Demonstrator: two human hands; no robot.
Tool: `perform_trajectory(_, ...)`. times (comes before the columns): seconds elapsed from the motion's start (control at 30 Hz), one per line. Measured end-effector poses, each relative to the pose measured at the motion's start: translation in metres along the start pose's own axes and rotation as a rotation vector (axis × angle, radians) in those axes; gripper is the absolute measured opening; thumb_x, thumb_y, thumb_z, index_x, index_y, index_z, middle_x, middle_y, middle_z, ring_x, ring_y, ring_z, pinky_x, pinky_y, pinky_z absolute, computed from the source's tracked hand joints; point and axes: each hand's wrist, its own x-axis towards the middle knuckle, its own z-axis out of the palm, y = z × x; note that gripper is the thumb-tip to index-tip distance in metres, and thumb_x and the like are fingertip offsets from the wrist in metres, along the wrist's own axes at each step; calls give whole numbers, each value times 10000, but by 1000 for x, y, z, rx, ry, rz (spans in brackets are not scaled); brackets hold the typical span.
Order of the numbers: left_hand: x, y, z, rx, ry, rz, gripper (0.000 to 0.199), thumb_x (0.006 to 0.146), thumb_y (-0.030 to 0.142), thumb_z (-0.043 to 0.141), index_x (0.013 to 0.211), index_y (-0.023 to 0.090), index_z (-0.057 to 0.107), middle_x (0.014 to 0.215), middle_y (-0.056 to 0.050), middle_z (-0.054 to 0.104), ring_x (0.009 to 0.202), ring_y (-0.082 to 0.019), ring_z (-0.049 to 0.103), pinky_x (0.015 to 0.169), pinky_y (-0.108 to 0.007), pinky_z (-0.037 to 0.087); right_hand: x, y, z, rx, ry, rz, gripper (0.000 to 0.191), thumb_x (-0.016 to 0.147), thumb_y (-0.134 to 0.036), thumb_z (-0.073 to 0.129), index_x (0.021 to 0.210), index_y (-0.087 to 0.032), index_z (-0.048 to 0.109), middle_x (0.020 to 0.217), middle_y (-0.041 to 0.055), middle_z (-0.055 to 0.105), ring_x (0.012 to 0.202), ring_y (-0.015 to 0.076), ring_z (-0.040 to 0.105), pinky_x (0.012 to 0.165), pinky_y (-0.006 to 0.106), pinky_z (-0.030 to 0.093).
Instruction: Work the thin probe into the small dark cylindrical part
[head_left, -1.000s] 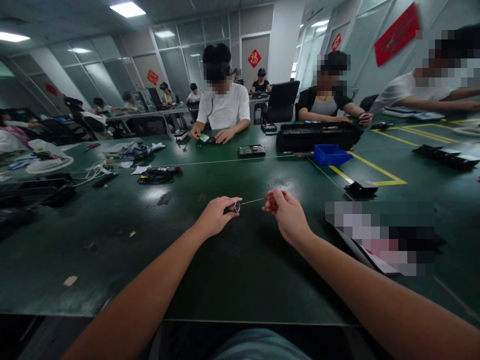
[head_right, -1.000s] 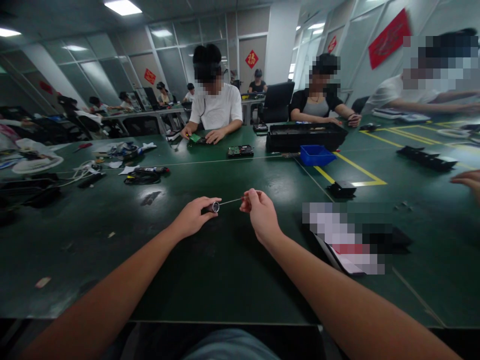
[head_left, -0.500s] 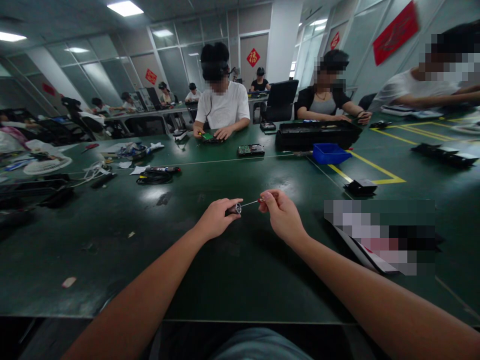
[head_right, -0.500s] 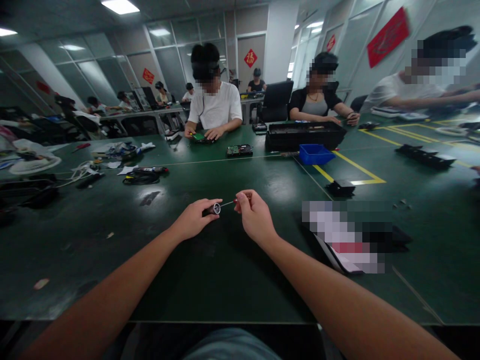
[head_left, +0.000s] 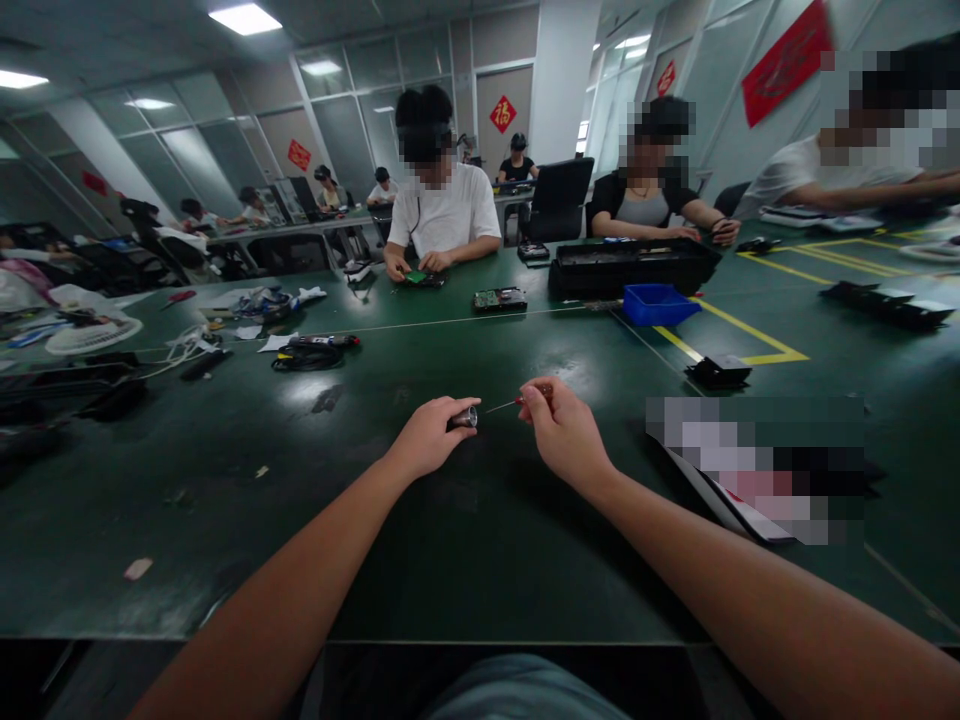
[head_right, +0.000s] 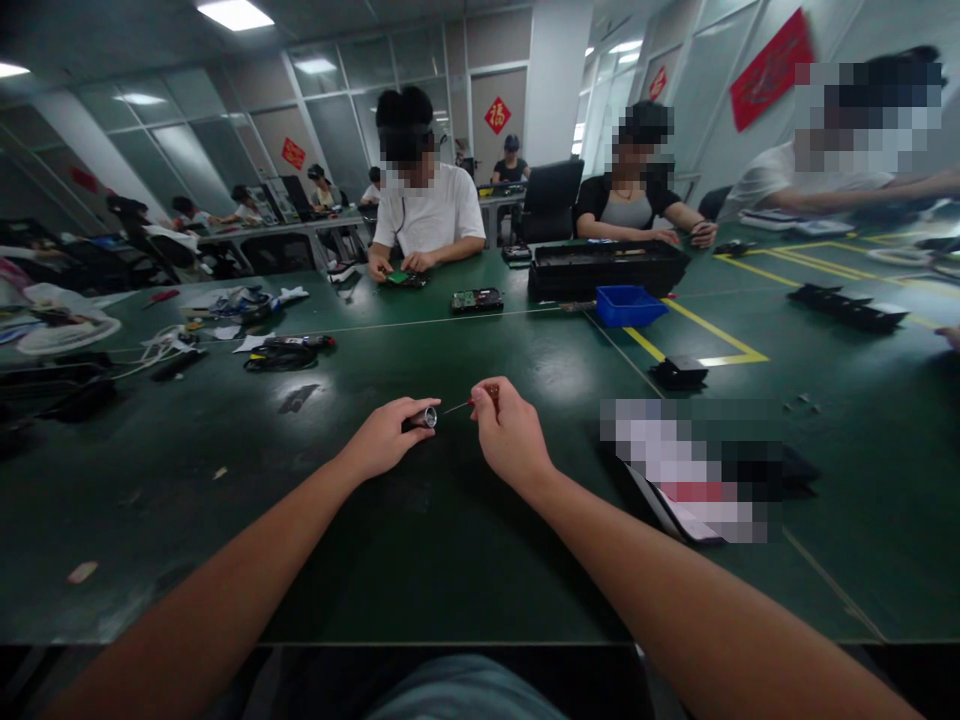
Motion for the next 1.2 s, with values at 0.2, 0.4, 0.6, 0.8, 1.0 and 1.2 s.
perform_trajectory(0.2,-1,4,-2,-25,-5,-12,443,876,217,632,1318,249,618,1058,-60,654,993,-220,595,946,-395,455,1,3,-1,77,6,-8,247,994,-428,439,963,-231,586,776,26,676,734,199,640,696,337,459)
perform_trajectory(0.4,0,2,0,-29,-15,30,437,879,217,645,1314,252,618,1071,-53,657,998,-213,599,940,-384,448,1,3,0,122,-65,10,243,986,-426,441,940,-235,583,764,20,669,732,196,640,710,344,466)
perform_trajectory(0.6,-1,2,1,-20,-18,40,449,879,219,655,1324,262,613,1058,-49,653,1006,-216,595,935,-380,444,2,3,0,104,-56,29,258,985,-429,437,926,-228,588,744,19,654,713,199,629,708,354,456)
perform_trajectory(0.8,-2,4,-1,-6,-29,29,449,877,215,654,1323,257,617,1051,-52,648,1001,-220,592,945,-387,448,1,2,-2,42,-57,24,254,992,-414,431,914,-228,585,736,16,652,691,191,615,671,334,435)
perform_trajectory(1.0,-1,3,0,-1,-23,44,456,883,211,649,1337,248,611,1041,-44,642,991,-224,593,935,-379,446,0,0,-2,72,-68,16,236,990,-402,443,926,-227,589,738,3,648,698,188,615,669,324,424)
perform_trajectory(1.2,-2,4,0,-7,-13,49,459,869,205,676,1323,254,623,1052,-24,649,1001,-207,604,944,-352,439,0,2,-1,83,-46,11,255,992,-420,435,930,-227,590,731,-21,634,708,188,615,694,327,434)
